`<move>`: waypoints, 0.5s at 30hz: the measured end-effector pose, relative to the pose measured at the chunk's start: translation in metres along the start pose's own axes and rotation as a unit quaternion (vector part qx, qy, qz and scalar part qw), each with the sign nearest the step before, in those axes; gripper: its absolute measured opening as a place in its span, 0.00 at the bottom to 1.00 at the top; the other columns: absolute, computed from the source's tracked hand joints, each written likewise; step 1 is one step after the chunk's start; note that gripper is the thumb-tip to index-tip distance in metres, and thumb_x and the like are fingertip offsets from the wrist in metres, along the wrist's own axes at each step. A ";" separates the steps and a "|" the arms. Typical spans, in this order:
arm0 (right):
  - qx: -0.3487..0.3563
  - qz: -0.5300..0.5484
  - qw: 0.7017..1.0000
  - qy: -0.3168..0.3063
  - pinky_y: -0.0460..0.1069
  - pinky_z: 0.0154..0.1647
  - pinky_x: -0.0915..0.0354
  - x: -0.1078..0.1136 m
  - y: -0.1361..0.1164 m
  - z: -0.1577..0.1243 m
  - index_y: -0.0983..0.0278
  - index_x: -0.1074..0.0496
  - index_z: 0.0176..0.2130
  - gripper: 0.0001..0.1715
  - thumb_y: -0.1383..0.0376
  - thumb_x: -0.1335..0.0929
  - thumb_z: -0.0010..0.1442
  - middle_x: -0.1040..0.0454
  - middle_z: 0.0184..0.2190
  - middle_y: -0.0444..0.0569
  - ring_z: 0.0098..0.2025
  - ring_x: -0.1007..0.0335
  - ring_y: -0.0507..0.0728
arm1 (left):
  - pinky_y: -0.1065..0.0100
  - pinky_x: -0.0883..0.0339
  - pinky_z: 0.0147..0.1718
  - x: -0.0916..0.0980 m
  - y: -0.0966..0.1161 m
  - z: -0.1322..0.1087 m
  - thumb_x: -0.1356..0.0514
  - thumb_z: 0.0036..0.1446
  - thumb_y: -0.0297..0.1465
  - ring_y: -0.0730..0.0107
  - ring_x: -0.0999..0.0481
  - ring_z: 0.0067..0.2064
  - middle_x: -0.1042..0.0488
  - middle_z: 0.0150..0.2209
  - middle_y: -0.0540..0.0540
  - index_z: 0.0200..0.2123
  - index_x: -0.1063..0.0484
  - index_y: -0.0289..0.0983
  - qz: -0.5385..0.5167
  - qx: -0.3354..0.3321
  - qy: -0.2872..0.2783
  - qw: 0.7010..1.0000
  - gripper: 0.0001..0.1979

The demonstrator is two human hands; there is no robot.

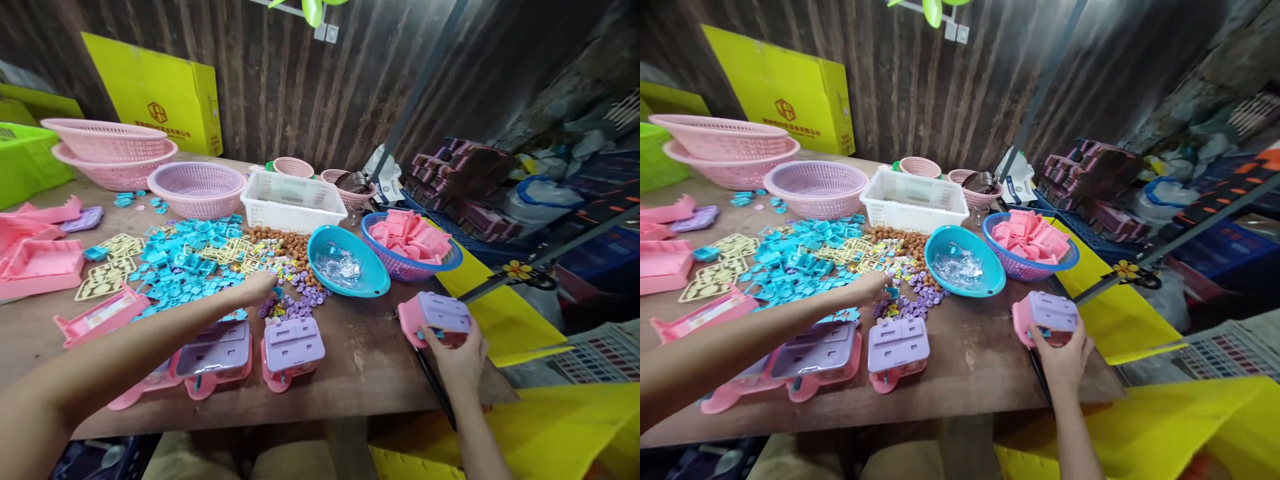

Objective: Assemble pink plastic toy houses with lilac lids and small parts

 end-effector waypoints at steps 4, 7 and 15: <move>0.058 0.055 0.992 -0.099 0.62 0.46 0.37 -0.023 -0.027 -0.056 0.67 0.43 0.59 0.58 0.39 0.30 0.39 0.36 0.46 0.60 0.43 0.34 0.67 | 0.66 0.36 0.32 0.003 -0.002 0.004 0.45 0.44 0.18 0.54 0.24 0.36 0.22 0.29 0.37 0.27 0.23 0.30 -0.030 0.029 0.019 0.999 0.11; 0.104 0.063 0.984 -0.131 0.62 0.47 0.37 -0.043 -0.040 -0.088 0.63 0.44 0.60 0.54 0.39 0.31 0.43 0.36 0.45 0.57 0.47 0.36 0.67 | 0.68 0.36 0.31 0.017 0.003 -0.004 0.45 0.45 0.18 0.58 0.23 0.34 0.22 0.28 0.39 0.30 0.22 0.31 -0.066 0.041 0.054 0.995 0.13; 0.242 0.133 0.959 -0.057 0.62 0.52 0.39 -0.022 -0.113 -0.119 0.62 0.43 0.59 0.32 0.54 0.36 0.60 0.39 0.54 0.60 0.56 0.41 0.66 | 0.74 0.34 0.23 0.023 0.061 -0.059 0.46 0.46 0.22 0.73 0.26 0.23 0.28 0.20 0.51 0.24 0.28 0.33 -0.468 -0.034 0.020 0.883 0.06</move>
Point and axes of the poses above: each hand's wrist, its own z-axis towards the middle knuckle, its own x-axis out of the back of the hand, y = z × x, the point moved 5 cm from there along z, towards the middle knuckle
